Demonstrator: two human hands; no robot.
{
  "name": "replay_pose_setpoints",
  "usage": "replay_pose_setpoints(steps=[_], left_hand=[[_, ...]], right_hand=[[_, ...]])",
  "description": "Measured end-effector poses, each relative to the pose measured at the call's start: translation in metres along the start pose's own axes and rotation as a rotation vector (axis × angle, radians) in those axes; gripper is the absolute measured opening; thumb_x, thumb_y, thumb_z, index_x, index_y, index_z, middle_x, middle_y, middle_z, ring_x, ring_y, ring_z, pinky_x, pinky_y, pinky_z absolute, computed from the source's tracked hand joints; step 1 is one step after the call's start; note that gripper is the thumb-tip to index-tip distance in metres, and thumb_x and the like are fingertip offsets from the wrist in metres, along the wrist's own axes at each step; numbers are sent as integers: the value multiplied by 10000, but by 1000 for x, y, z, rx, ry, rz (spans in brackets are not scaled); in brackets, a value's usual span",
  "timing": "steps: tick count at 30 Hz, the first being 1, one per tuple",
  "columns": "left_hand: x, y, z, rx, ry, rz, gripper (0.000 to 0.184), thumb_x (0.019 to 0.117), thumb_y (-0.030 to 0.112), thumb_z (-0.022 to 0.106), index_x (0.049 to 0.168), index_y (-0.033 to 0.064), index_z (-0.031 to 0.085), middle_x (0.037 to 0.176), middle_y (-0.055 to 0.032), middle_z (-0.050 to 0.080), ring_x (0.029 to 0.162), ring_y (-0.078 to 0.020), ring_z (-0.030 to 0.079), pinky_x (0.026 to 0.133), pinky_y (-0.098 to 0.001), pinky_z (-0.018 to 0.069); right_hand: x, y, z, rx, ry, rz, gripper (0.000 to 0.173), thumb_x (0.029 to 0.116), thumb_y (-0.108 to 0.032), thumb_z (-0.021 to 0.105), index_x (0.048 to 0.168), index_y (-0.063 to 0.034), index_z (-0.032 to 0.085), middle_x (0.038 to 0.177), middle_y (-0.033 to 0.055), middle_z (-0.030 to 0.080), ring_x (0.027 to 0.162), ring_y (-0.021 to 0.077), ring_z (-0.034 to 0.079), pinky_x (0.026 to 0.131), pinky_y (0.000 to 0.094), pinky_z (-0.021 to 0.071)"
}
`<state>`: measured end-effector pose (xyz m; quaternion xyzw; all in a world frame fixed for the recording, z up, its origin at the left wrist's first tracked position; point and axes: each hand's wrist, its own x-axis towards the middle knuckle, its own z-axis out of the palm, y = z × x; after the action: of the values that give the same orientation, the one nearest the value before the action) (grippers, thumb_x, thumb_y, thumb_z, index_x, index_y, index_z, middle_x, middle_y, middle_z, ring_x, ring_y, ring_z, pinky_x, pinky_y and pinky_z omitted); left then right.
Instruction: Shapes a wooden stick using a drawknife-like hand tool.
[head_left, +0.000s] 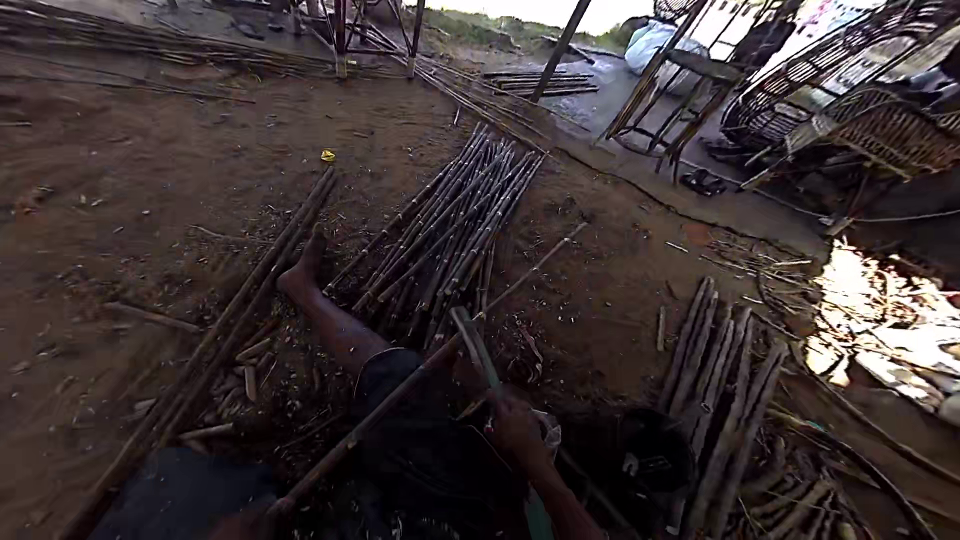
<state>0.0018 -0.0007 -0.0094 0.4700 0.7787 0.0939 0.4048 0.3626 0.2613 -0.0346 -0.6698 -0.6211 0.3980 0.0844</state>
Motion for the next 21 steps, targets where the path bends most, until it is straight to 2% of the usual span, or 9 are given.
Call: replay_pose_setpoints(steps=[3,5,7,9,11,13,16,18,21], left_hand=[[0,4,3,5,21,-13,628,1081,521,347,1049,-6,686,874,-231,693,849,-435,690,770,-668,515],[-3,4,0,12,14,-16,642,1075,537,342,1061,-6,685,870,-231,693,843,-439,690,762,-676,518],[-8,7,0,34,29,-7,632,1066,554,364,1078,6,679,846,-224,687,817,-438,689,737,-673,518],[-14,14,4,78,102,1,623,1049,576,421,1084,9,675,814,-223,683,782,-445,690,699,-666,522],[-18,17,7,101,159,3,622,1032,584,458,1091,5,676,806,-219,687,771,-448,692,682,-666,526],[-19,16,8,119,179,16,641,1031,599,440,1092,9,683,801,-212,692,763,-442,696,673,-666,528],[-19,15,10,124,204,30,658,1031,612,423,1094,10,682,812,-208,693,761,-427,698,667,-654,530],[-24,21,15,112,235,40,635,1031,577,470,1106,-18,681,871,-224,700,794,-430,702,690,-648,535],[-23,21,17,115,317,74,597,1013,550,538,1100,-21,689,919,-208,712,813,-391,707,711,-610,550]], right_hand=[[-38,-14,15,-169,-223,-119,566,1025,-574,498,1066,-55,719,903,146,699,854,304,689,809,547,558],[-55,-22,20,-267,-357,-157,572,1001,-624,502,1035,-90,704,920,139,696,896,316,691,815,579,549],[-36,-20,9,-110,-195,-23,533,1031,-549,513,1057,-55,714,881,130,693,823,284,685,790,527,562],[-12,-11,6,10,7,57,530,1045,-536,519,973,-36,681,719,97,631,620,239,625,615,447,543],[-30,-23,8,-165,-197,-35,553,1042,-551,493,1055,-37,697,883,149,682,841,306,681,808,532,553],[-56,-31,16,-299,-402,-167,572,1012,-617,483,1038,-85,690,908,154,682,896,344,683,808,604,537],[-25,-24,6,-155,-131,-3,575,1013,-612,514,1041,-75,716,874,163,691,835,341,685,785,585,549],[-9,-17,1,-64,23,68,610,1015,-631,497,1017,-52,689,809,171,664,726,340,662,686,561,547],[-50,-42,15,-251,-377,-134,574,1014,-605,495,1026,-65,691,906,162,682,879,343,684,799,602,545]])
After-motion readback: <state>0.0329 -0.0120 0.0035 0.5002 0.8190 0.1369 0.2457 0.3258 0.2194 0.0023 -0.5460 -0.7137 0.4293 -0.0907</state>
